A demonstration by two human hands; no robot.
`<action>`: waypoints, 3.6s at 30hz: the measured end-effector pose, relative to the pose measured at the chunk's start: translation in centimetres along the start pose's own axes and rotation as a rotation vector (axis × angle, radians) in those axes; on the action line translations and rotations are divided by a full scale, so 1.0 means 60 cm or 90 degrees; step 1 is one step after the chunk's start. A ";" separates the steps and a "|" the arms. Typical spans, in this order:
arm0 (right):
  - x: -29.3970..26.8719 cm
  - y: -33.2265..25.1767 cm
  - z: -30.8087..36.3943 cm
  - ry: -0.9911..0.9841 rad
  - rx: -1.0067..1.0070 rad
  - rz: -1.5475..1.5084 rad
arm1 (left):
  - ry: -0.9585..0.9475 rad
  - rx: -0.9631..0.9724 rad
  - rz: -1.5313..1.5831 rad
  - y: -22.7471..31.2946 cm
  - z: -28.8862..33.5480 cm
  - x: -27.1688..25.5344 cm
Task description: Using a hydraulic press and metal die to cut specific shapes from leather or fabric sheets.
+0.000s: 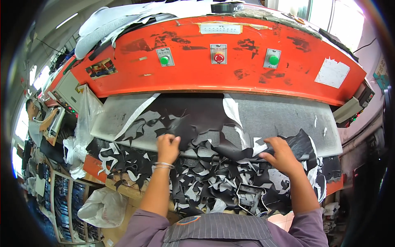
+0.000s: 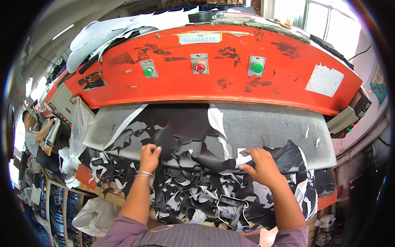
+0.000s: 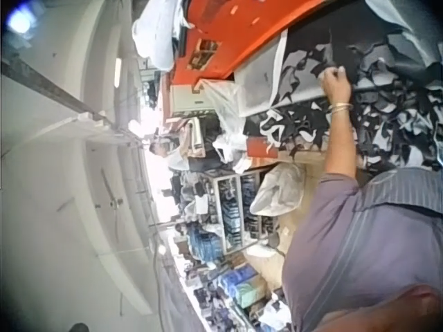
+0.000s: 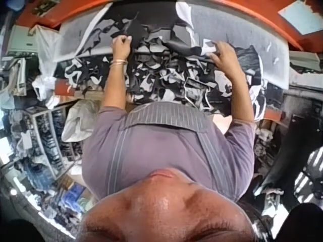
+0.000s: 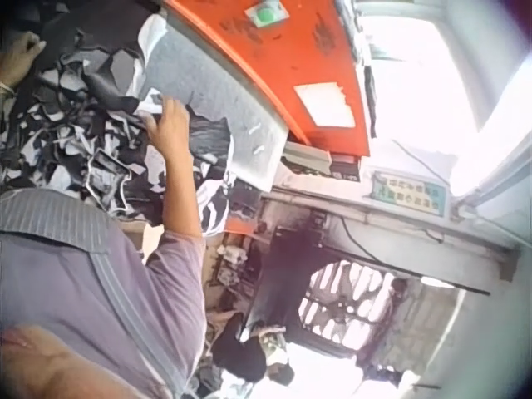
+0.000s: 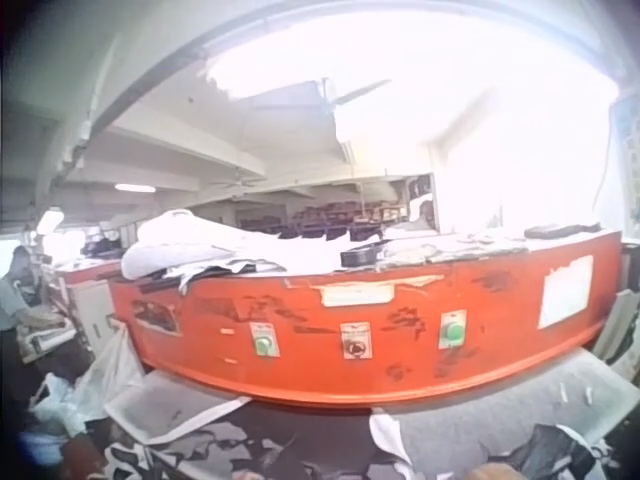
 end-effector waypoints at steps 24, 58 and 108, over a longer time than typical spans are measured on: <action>-0.104 0.304 0.154 0.037 0.195 0.262 | -0.088 -0.147 -0.389 -0.183 0.131 -0.297; 0.216 0.026 0.157 -0.295 0.532 0.057 | -0.638 0.610 -0.144 -0.109 0.095 0.040; 0.525 -0.427 -0.310 0.121 0.120 0.105 | -0.197 0.251 0.074 -0.326 -0.091 -0.042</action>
Point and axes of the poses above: each hand's wrist, its own z-axis away from the middle knuckle, its own x-axis out of the palm, y = z × x, the point moved 10 cm from there along -z, towards the middle knuckle, and after that the axes turned 11 degrees about x, right-handed, at the moved point
